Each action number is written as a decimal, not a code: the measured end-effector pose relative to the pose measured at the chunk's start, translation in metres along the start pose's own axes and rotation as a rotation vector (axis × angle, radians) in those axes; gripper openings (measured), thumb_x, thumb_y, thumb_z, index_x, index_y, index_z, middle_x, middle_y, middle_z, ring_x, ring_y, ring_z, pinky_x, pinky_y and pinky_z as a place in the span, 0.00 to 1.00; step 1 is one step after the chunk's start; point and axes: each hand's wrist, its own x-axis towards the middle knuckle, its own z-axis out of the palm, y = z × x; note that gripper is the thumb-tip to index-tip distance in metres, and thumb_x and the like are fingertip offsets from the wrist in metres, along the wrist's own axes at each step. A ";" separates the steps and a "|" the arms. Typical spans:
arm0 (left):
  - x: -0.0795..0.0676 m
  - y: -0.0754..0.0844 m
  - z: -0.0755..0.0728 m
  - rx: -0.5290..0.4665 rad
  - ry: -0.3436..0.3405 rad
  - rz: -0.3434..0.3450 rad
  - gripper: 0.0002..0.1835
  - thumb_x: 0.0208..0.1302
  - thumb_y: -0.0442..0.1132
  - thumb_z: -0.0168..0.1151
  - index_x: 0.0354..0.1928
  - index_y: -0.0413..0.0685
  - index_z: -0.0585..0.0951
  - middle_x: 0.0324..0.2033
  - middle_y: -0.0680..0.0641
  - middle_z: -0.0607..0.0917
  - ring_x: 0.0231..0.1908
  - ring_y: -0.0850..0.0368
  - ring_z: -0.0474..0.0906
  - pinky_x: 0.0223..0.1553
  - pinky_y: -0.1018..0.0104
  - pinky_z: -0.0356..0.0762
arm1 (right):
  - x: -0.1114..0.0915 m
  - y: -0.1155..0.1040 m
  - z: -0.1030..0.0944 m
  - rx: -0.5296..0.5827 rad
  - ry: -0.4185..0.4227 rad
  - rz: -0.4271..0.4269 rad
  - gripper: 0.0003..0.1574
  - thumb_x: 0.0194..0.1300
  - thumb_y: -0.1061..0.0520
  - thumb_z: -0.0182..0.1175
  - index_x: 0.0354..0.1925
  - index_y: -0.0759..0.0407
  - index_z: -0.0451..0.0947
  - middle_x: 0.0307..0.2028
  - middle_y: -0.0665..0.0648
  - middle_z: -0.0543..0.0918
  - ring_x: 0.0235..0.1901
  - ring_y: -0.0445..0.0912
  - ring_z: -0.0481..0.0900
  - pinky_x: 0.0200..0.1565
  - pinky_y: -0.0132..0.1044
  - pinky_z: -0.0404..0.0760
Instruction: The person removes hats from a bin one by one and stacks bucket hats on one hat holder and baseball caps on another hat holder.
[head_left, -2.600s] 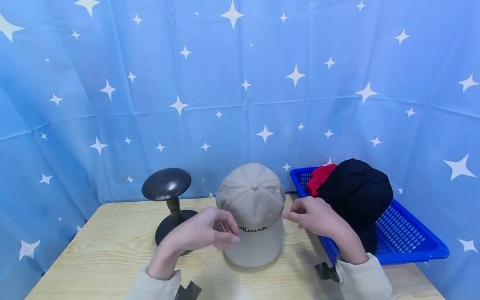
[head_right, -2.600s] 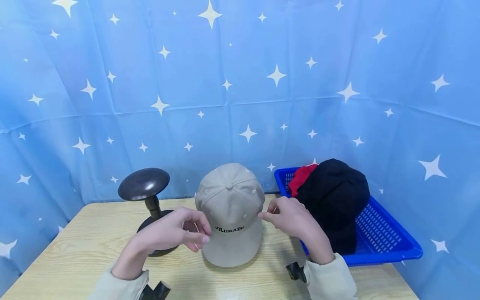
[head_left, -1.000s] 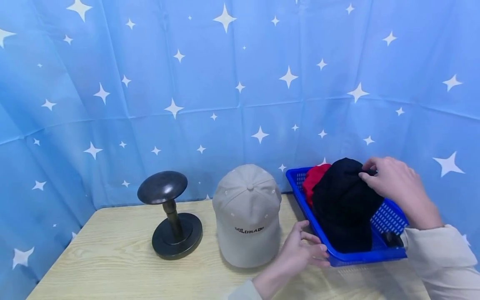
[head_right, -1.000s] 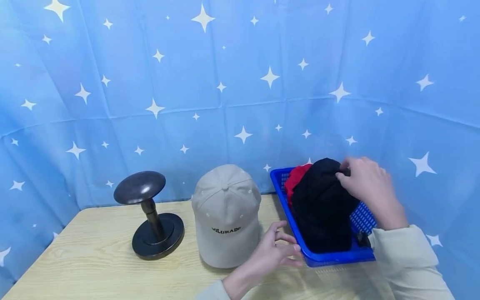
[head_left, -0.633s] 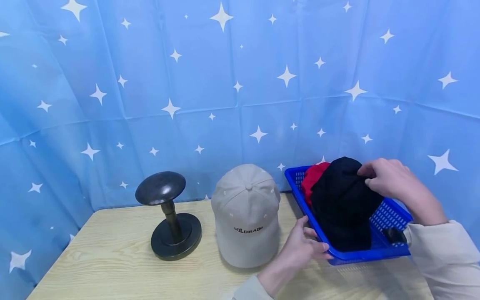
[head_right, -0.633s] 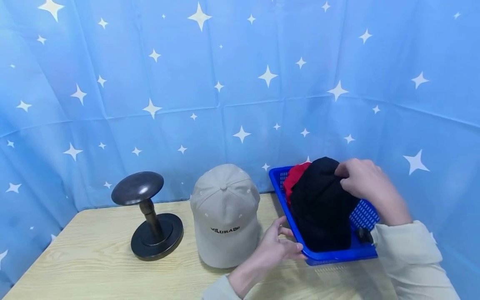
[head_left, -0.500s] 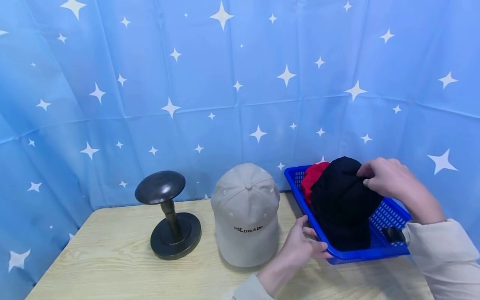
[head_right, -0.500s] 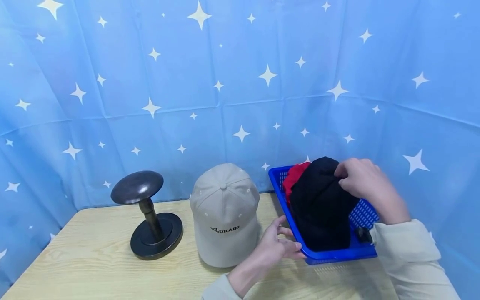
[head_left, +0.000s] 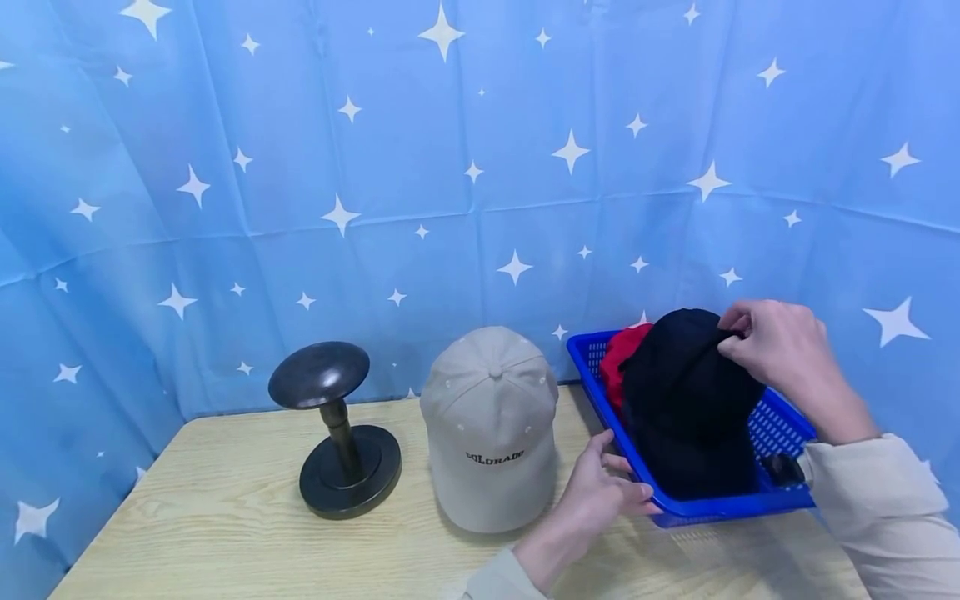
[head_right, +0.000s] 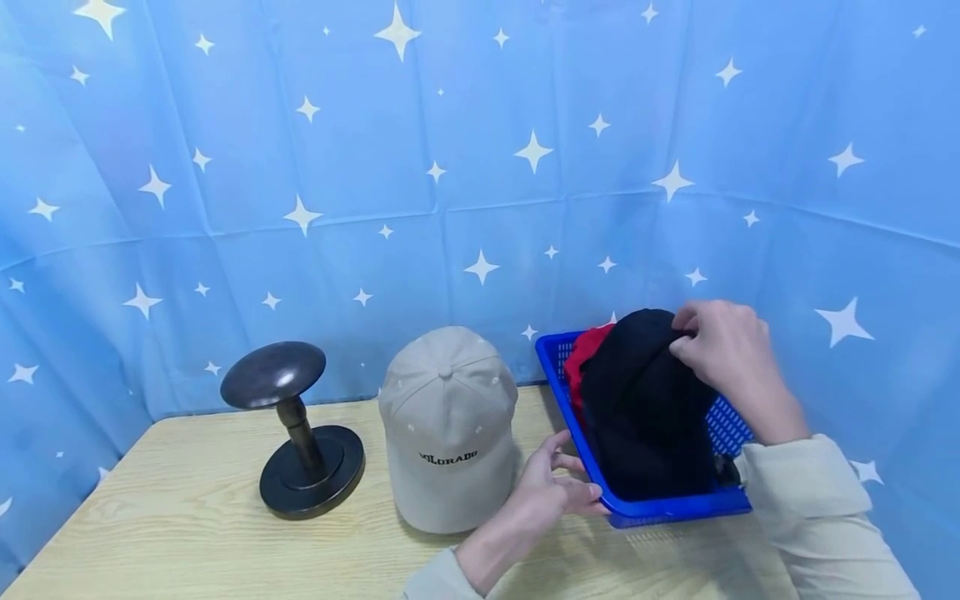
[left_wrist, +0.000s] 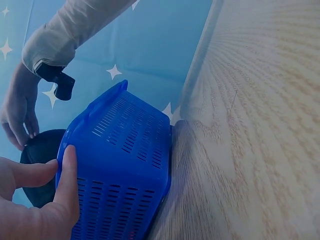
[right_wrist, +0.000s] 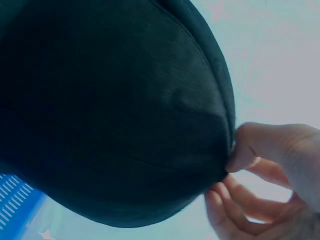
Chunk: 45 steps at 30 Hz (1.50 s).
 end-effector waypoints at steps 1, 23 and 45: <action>0.000 -0.001 0.000 0.002 -0.001 -0.001 0.49 0.53 0.11 0.61 0.77 0.47 0.63 0.49 0.42 0.75 0.33 0.49 0.86 0.38 0.58 0.91 | 0.000 -0.001 -0.001 0.010 0.036 -0.006 0.11 0.59 0.61 0.64 0.40 0.63 0.86 0.38 0.69 0.87 0.37 0.63 0.80 0.35 0.59 0.72; 0.001 0.001 -0.005 -0.038 -0.016 -0.018 0.45 0.56 0.13 0.63 0.74 0.50 0.65 0.47 0.40 0.77 0.33 0.48 0.87 0.38 0.55 0.91 | 0.001 -0.041 -0.041 0.047 0.497 -0.118 0.14 0.56 0.66 0.54 0.34 0.66 0.87 0.33 0.69 0.85 0.31 0.58 0.74 0.30 0.42 0.62; -0.015 0.032 -0.008 0.379 -0.091 0.249 0.13 0.73 0.39 0.63 0.57 0.53 0.81 0.44 0.58 0.82 0.39 0.65 0.81 0.40 0.71 0.84 | -0.028 -0.084 -0.055 0.030 0.512 -0.197 0.10 0.56 0.66 0.58 0.33 0.63 0.87 0.33 0.65 0.86 0.28 0.55 0.77 0.30 0.30 0.59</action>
